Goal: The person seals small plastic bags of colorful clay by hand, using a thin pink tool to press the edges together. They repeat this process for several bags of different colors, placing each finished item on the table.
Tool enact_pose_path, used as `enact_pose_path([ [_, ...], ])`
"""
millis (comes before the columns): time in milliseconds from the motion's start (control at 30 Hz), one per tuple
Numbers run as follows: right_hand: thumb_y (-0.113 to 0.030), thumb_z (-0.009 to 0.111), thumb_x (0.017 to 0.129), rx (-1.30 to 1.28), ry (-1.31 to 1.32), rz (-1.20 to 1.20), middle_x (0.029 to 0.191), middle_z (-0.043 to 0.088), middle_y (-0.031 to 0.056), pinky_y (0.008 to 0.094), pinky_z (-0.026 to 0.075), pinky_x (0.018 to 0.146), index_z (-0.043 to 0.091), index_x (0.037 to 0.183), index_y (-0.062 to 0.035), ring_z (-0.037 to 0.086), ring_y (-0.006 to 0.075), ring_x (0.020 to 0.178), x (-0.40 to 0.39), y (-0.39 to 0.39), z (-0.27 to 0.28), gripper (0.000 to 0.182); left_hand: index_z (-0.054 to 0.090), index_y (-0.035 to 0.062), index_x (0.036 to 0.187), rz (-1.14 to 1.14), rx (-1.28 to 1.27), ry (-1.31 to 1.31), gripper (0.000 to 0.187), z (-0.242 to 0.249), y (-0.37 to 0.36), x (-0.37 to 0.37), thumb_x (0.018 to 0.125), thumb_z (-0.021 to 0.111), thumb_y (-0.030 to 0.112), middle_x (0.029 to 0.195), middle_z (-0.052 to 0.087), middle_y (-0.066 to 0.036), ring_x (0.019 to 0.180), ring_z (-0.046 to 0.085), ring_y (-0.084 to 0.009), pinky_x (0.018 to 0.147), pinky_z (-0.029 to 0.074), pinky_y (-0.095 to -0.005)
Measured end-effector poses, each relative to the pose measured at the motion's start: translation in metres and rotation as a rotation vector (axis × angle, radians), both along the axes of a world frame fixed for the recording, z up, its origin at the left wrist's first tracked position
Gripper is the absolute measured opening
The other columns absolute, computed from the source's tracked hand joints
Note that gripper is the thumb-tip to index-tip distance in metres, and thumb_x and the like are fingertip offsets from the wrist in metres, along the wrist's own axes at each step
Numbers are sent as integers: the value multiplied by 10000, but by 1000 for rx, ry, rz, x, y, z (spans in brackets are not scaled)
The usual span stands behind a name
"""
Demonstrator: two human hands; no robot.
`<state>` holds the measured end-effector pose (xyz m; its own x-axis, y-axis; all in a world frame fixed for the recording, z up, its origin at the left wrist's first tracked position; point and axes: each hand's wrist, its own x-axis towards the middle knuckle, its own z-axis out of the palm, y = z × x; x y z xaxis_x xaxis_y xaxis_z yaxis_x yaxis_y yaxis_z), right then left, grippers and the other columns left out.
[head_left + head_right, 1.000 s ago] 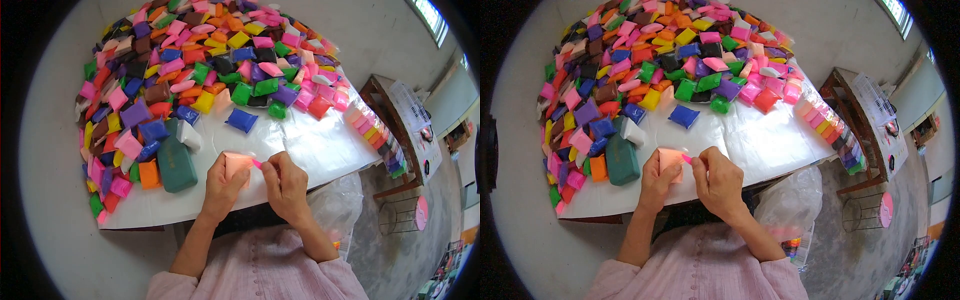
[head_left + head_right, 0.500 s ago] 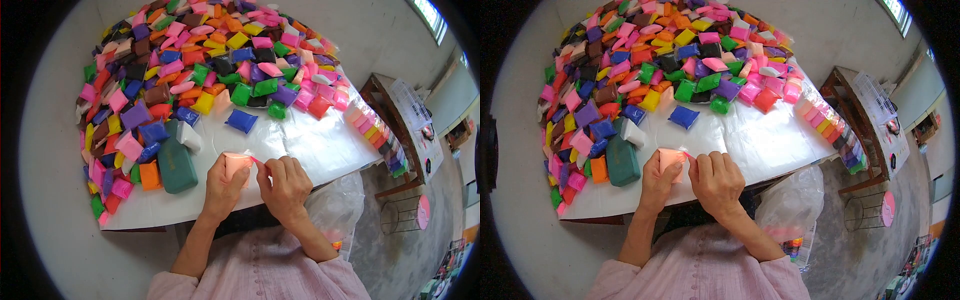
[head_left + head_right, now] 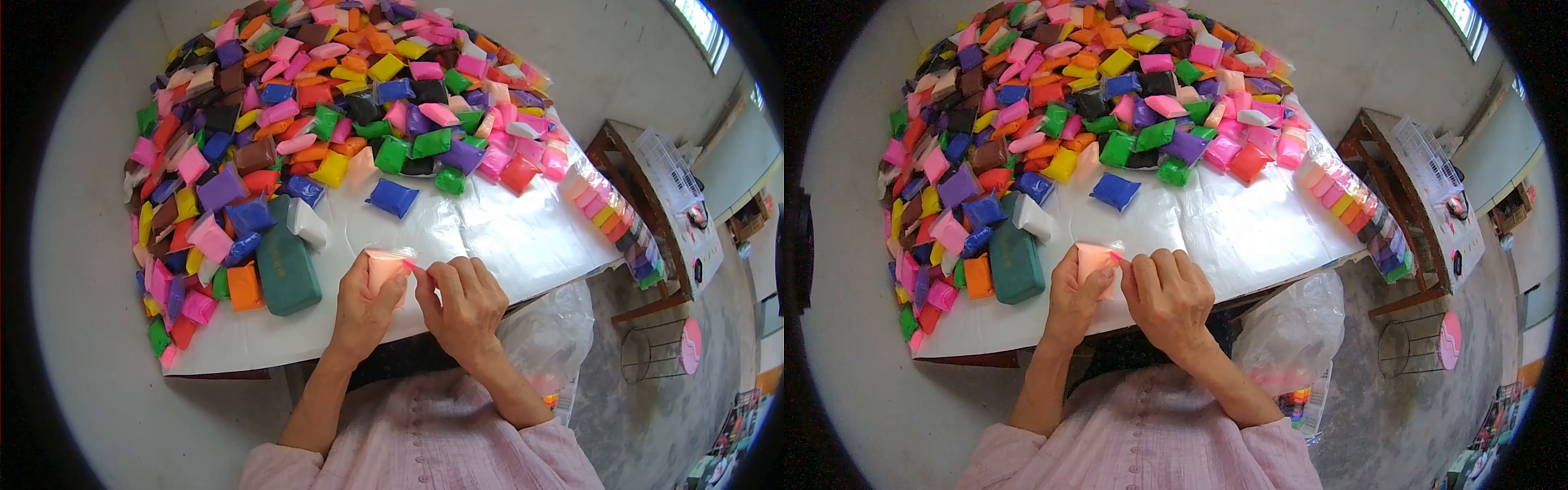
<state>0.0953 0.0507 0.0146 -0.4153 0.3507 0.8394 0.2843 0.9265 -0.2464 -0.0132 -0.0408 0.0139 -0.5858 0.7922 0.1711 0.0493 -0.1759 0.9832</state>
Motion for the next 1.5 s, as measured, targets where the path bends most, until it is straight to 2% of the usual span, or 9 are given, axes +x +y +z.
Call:
enact_pose_path([
  [133,-59,775,710,-23,-4,114,649,522,30,340,396,487,590,761,-76,514,207,553,2,3,1,193,569,8,1106,-36,-17,-30,224,-3,-2,-3,902,592,98,988,605,-16,852,531,-60,761,452,-220],
  [233,-110,760,732,-108,-5,210,675,510,40,334,398,498,572,734,-81,522,210,583,6,11,0,190,571,6,1107,-46,-26,-31,238,-3,-3,-3,893,599,104,991,606,-21,862,535,-65,775,453,-226],
  [333,-79,768,730,-318,71,264,708,554,60,320,436,521,591,760,-59,565,214,604,11,11,8,181,557,-13,1065,-18,6,-22,205,1,-1,0,891,580,93,929,580,-37,796,520,-80,683,458,-247],
  [433,-40,761,737,-473,160,353,741,592,83,312,480,557,626,815,-37,606,217,632,7,13,5,156,554,-13,1072,-28,14,0,218,0,-2,0,890,573,105,952,584,-44,821,526,-88,706,460,-251],
  [533,-16,748,746,-529,112,426,772,615,95,306,509,590,658,879,-31,639,213,663,4,11,9,161,553,-14,1091,-45,0,-26,237,2,-2,-1,909,533,136,971,592,-48,850,534,-95,748,457,-248],
  [633,-20,735,762,-557,73,414,800,630,95,307,518,592,672,898,-36,653,222,664,0,7,8,151,556,-14,1105,-63,71,-156,254,2,-4,-1,949,478,170,994,596,-51,887,535,-96,791,446,-247],
  [833,-29,733,735,-489,111,348,814,631,94,323,523,580,664,903,-39,660,236,661,-5,0,1,182,561,0,1122,-63,61,-107,289,-3,-4,-2,1023,443,244,1007,596,-43,910,534,-95,811,440,-245],
  [1133,-18,707,716,-467,112,294,786,606,94,337,512,569,652,890,-38,644,251,643,-8,-5,0,184,517,35,1012,-34,56,6,207,-1,-5,1,1029,457,233,919,542,-16,846,466,-73,749,421,-241],
  [1500,11,689,713,-467,141,247,753,571,101,343,485,545,583,839,-31,602,258,611,-8,-2,-5,170,514,23,1021,-13,46,69,226,-2,-5,2,1035,458,242,920,551,-23,846,467,-78,744,419,-241],
])
